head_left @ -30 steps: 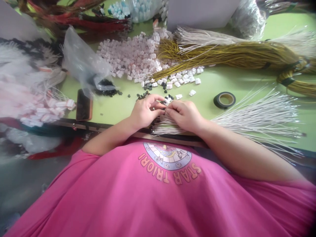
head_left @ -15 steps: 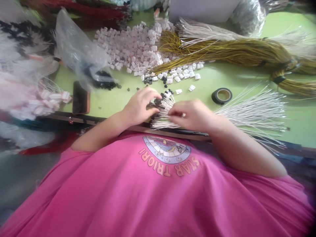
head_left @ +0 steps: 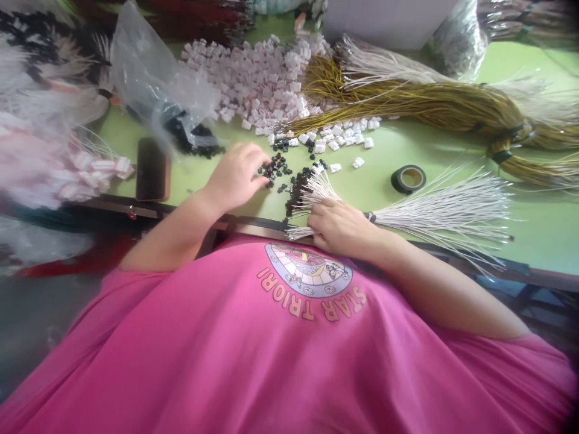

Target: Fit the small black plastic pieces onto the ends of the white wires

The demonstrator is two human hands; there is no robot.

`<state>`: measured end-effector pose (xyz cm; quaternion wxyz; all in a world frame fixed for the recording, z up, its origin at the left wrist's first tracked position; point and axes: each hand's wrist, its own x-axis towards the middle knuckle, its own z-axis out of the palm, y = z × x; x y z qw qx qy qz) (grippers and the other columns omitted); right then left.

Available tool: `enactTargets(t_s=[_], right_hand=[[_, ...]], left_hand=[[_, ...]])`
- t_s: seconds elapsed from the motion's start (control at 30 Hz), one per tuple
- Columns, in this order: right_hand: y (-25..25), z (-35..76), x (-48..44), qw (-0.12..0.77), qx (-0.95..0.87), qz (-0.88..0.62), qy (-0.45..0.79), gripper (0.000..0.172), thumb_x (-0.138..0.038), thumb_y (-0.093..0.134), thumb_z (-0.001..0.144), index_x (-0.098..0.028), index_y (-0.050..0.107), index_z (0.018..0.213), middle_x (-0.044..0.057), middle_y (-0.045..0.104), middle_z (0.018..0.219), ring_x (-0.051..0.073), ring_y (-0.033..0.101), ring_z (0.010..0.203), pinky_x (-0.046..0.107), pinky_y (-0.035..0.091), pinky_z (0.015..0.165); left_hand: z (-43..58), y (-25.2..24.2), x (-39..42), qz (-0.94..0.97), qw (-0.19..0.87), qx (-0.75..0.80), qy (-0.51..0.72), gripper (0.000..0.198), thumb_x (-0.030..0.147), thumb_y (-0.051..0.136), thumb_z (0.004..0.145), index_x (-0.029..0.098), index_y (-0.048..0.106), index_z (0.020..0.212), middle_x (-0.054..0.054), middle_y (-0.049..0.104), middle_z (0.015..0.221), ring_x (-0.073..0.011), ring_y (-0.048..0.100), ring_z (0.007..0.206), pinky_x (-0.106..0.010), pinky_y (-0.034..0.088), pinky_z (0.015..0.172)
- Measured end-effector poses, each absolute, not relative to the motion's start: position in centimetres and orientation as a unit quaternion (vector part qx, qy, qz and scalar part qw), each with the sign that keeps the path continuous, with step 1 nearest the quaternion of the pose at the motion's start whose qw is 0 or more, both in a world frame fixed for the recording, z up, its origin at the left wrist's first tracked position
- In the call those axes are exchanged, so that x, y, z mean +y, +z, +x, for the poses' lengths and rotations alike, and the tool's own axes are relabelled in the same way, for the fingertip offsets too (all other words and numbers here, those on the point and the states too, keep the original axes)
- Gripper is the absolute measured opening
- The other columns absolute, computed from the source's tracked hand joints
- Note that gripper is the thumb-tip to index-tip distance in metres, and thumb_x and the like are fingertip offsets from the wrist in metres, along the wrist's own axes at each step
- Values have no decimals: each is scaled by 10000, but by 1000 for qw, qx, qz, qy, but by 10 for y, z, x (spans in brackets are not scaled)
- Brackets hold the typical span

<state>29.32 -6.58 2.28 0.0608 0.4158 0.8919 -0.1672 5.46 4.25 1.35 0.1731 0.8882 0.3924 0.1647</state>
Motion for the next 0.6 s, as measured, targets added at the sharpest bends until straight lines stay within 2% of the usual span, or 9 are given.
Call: enactTargets(t_s=[0.1, 0.27, 0.43, 0.53, 0.6], right_hand=[[31, 305, -56, 31, 875, 416, -246, 143, -195, 413, 789, -159, 551, 790, 90, 603, 862, 186, 513, 823, 302, 373, 760], [46, 319, -38, 52, 801, 484, -347, 119, -273, 408, 816, -198, 493, 780, 17, 589, 701, 123, 478, 599, 254, 314, 576], [44, 306, -37, 94, 843, 461, -259, 149, -338, 516, 763, -206, 529, 830, 30, 597, 664, 129, 455, 537, 269, 232, 519], [35, 296, -40, 95, 848, 476, -215, 175, -313, 410, 836, -201, 541, 804, 47, 604, 650, 141, 473, 526, 284, 211, 511], [26, 294, -40, 67, 844, 485, -220, 189, -290, 383, 848, -194, 540, 802, 53, 623, 695, 149, 507, 572, 280, 244, 524]], left_hand=[[39, 8, 62, 870, 173, 442, 135, 229, 203, 610, 769, 163, 575, 992, -86, 534, 1062, -279, 476, 1098, -493, 350, 1002], [37, -5, 79, 856, 209, 461, 109, 267, 175, 599, 756, 167, 602, 1023, -87, 544, 1072, -224, 540, 949, -432, 436, 901], [42, -16, 86, 832, 235, 480, 150, 167, 255, 615, 760, 174, 651, 901, -60, 592, 921, -155, 535, 732, -345, 469, 736], [42, -23, 91, 842, 214, 457, 189, 116, 276, 608, 761, 177, 659, 795, -51, 599, 841, -167, 532, 750, -329, 450, 738], [42, -27, 93, 854, 203, 434, 202, 121, 271, 581, 775, 174, 650, 748, -55, 598, 820, -177, 537, 786, -324, 440, 760]])
